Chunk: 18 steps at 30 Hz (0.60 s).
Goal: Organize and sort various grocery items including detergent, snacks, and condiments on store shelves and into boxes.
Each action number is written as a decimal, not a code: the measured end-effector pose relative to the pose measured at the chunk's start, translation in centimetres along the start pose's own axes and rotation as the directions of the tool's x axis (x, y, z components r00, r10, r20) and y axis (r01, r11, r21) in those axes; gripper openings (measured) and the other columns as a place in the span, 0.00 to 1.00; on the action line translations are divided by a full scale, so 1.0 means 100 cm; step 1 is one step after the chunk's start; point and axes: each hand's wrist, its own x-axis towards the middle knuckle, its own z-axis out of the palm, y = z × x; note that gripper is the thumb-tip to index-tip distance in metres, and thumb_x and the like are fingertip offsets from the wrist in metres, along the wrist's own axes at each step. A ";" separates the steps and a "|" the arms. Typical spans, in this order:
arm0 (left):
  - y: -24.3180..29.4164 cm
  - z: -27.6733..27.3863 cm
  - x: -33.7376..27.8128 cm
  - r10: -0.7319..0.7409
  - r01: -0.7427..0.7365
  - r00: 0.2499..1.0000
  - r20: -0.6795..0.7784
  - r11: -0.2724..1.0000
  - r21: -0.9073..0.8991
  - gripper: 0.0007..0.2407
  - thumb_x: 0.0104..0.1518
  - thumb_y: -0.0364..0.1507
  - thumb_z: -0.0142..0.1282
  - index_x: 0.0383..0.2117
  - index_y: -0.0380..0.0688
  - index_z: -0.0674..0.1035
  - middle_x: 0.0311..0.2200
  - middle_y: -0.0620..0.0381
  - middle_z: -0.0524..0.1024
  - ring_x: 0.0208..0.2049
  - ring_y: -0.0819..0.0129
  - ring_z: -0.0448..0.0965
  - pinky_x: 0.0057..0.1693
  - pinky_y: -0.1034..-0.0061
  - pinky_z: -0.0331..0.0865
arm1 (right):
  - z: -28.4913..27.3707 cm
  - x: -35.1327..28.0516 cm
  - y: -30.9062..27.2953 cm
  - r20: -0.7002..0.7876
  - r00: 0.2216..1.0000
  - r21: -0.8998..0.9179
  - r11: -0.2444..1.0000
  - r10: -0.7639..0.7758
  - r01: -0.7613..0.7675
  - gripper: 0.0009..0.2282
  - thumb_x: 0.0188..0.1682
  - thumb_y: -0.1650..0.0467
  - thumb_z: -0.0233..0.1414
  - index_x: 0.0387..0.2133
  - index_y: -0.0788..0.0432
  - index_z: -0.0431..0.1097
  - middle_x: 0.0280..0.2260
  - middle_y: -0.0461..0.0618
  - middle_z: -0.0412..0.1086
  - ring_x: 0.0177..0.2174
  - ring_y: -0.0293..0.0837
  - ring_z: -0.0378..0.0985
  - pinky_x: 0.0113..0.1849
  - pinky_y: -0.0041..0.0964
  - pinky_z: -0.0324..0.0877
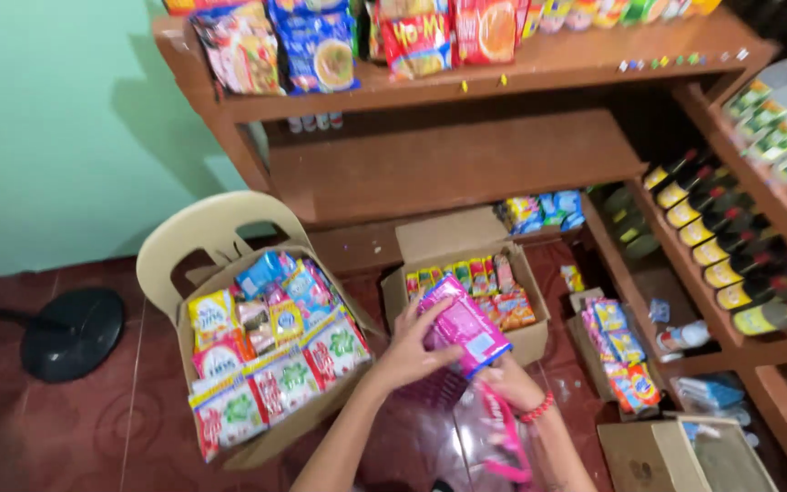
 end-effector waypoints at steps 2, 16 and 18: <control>0.002 -0.012 0.023 0.090 -0.094 0.994 0.063 0.994 0.059 0.37 0.50 0.35 0.74 0.66 0.44 0.63 0.62 0.23 0.52 0.64 0.36 0.51 0.64 0.56 0.52 | 0.039 0.029 -0.061 -0.062 0.985 -0.192 0.971 -0.159 0.145 0.29 0.43 0.68 0.62 0.58 0.62 0.60 0.47 0.49 0.73 0.42 0.41 0.75 0.44 0.42 0.73; -0.090 -0.078 0.038 0.104 0.252 0.890 0.444 0.700 -0.669 0.29 0.61 0.33 0.56 0.69 0.38 0.62 0.59 0.49 0.69 0.59 0.63 0.68 0.64 0.68 0.63 | 0.168 0.075 -0.278 -0.026 0.989 -0.999 0.041 -0.144 -0.020 0.08 0.41 0.68 0.57 0.31 0.60 0.78 0.33 0.63 0.76 0.36 0.61 0.79 0.41 0.53 0.73; -0.059 -0.101 0.029 0.011 0.335 0.850 0.527 0.761 -0.556 0.29 0.59 0.34 0.53 0.69 0.50 0.58 0.60 0.53 0.69 0.59 0.66 0.68 0.63 0.69 0.63 | 0.163 0.080 -0.276 -0.025 0.989 -0.988 -0.146 -0.143 -0.046 0.06 0.42 0.70 0.56 0.29 0.61 0.77 0.33 0.63 0.76 0.35 0.60 0.80 0.40 0.53 0.75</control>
